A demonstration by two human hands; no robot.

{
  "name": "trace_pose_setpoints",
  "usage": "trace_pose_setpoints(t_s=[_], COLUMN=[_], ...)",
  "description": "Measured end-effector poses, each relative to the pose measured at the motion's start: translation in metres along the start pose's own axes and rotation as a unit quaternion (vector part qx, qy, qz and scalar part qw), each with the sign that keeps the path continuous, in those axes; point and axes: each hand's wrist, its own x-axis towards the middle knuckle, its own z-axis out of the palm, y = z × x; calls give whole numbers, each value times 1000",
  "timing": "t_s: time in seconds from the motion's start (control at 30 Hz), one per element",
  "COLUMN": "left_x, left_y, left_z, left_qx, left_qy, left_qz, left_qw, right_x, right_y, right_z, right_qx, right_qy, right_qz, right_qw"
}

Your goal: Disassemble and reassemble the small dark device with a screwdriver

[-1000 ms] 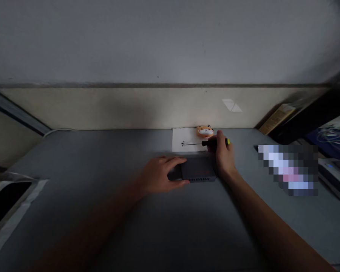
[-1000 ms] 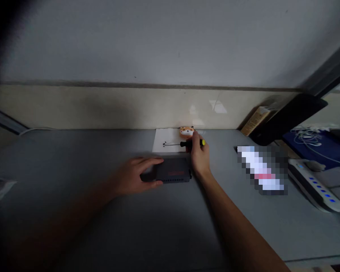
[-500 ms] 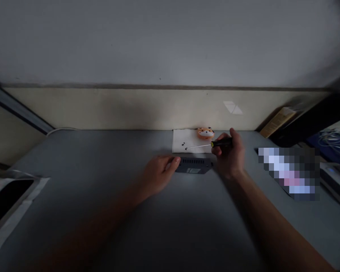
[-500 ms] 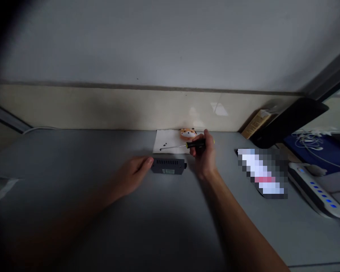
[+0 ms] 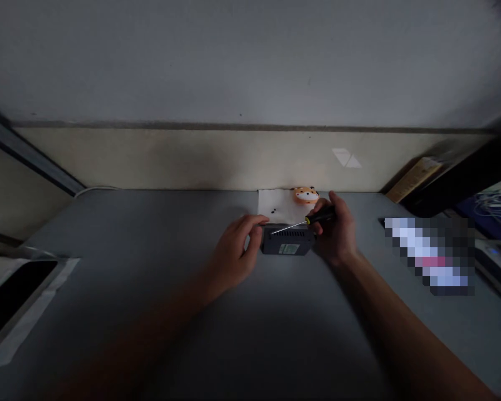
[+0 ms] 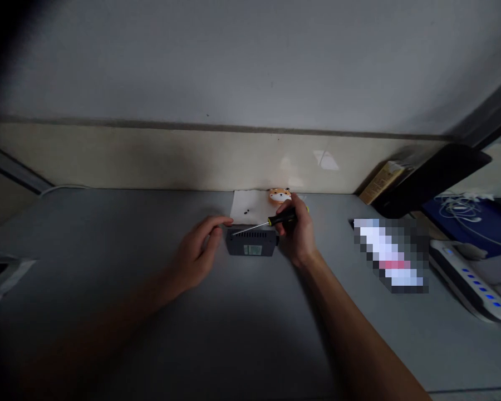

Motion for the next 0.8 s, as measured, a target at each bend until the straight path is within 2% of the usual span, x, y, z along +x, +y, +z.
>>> trace_pose_setpoints(t_s=[0.23,0.5,0.6,0.73,0.8], left_x=[-1,2,4,5,6], left_y=[5,2,-3,-7,-6], left_z=[-3,-4,-7,-11,-11], left_qx=[62,107,141,155,149], left_qy=[30,58,48,26,28], left_qz=[132,207,245,262,262], left_qw=[989,971,958,952,953], right_x=[-2,-1,3,8,9], right_y=[-1,0,3,11,14], right_z=[2,0,-2,-4,-5], right_qx=[7,24,2,-96,-132], right_qy=[-6,-5,37,127,138], right_qz=[25,19,-3,-57,-81], right_qw=[1000,1000,999,986,978])
